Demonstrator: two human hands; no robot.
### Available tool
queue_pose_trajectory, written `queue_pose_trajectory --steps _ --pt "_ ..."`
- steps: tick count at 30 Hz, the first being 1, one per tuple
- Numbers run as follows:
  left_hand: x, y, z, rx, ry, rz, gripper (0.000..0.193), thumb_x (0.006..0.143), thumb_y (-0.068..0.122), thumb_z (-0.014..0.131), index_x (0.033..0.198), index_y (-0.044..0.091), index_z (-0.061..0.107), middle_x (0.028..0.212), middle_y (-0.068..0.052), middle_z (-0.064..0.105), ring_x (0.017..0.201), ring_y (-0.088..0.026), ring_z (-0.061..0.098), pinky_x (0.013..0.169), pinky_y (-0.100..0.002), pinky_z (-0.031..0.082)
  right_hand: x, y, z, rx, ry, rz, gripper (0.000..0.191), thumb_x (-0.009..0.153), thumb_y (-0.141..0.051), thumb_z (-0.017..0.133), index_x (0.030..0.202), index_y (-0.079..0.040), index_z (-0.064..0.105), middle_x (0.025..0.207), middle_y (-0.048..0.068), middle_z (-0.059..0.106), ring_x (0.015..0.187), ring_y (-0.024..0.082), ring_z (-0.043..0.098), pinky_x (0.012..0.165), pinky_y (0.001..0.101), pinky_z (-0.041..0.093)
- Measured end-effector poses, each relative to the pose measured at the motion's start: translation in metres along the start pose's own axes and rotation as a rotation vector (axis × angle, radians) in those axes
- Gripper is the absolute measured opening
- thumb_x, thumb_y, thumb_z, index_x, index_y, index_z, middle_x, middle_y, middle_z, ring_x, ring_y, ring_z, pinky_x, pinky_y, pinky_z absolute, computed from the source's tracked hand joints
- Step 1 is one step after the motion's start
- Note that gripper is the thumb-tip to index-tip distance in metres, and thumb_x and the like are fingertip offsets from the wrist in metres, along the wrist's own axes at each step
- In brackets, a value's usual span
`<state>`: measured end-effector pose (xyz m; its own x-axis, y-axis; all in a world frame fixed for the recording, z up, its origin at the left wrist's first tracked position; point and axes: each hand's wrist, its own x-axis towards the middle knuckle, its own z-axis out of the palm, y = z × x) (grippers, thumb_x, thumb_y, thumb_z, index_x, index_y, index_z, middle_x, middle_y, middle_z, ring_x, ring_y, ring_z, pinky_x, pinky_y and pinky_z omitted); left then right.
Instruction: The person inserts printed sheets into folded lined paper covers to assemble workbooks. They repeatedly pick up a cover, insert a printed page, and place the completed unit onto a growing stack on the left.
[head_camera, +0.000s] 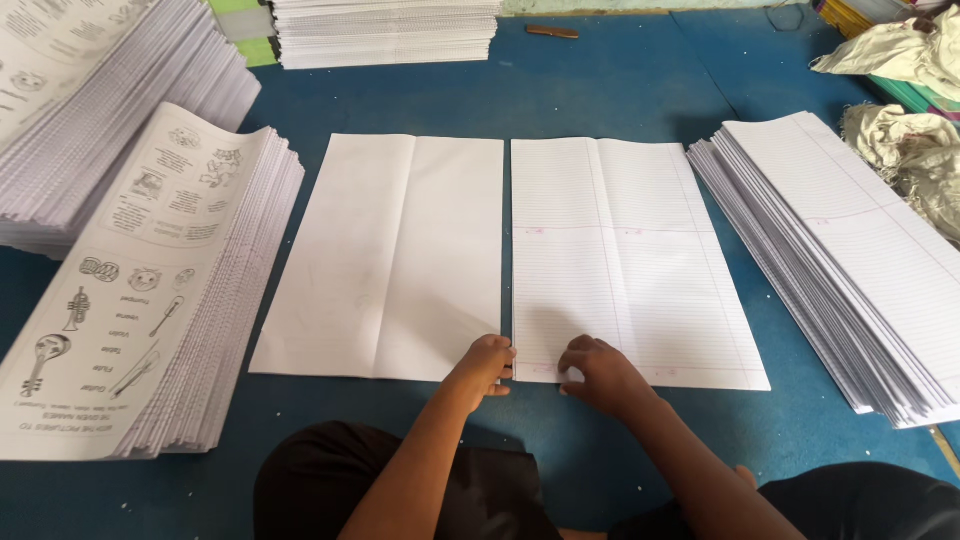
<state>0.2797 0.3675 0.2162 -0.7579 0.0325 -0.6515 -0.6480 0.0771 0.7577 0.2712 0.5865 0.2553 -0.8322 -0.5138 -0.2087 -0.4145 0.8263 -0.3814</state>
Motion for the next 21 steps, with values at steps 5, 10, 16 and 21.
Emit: queue_pose_trajectory --steps 5,10,16,21 --pt "-0.006 0.006 0.012 -0.009 0.06 -0.011 0.052 0.097 0.028 0.055 0.145 0.009 0.048 0.138 -0.012 0.056 0.125 -0.029 0.056 0.1 -0.05 0.053 0.007 0.009 0.01 0.001 -0.012 0.03 0.016 0.088 -0.022 0.07 0.101 -0.013 0.072 0.125 0.004 0.064 0.11 0.026 0.067 0.098 0.0396 0.055" --pt "-0.006 0.008 0.02 -0.044 0.152 -0.06 0.046 0.099 0.027 0.056 0.14 0.008 0.05 0.131 -0.013 0.057 0.118 -0.028 0.056 0.094 -0.05 0.048 0.011 0.017 0.018 0.038 -0.005 0.021 0.017 0.091 -0.019 0.064 0.104 -0.008 0.071 0.128 0.008 0.063 0.11 0.031 0.065 0.097 0.042 0.053" --pt "-0.008 0.013 0.031 -0.226 0.323 0.04 0.021 0.088 0.011 0.055 0.099 -0.004 0.064 0.076 -0.011 0.055 0.065 -0.02 0.046 0.055 -0.043 0.037 0.011 0.021 0.021 0.17 0.083 0.046 0.022 0.094 -0.018 0.059 0.107 -0.004 0.071 0.118 0.013 0.07 0.108 0.033 0.067 0.098 0.0441 0.052" --pt "-0.012 0.026 0.038 -0.323 0.432 0.179 0.015 0.085 0.007 0.052 0.092 -0.004 0.061 0.071 -0.007 0.05 0.058 -0.017 0.041 0.05 -0.038 0.031 0.01 0.019 0.014 0.25 0.079 0.145 0.024 0.094 -0.023 0.063 0.105 -0.004 0.073 0.112 0.013 0.073 0.102 0.03 0.069 0.093 0.0421 0.055"
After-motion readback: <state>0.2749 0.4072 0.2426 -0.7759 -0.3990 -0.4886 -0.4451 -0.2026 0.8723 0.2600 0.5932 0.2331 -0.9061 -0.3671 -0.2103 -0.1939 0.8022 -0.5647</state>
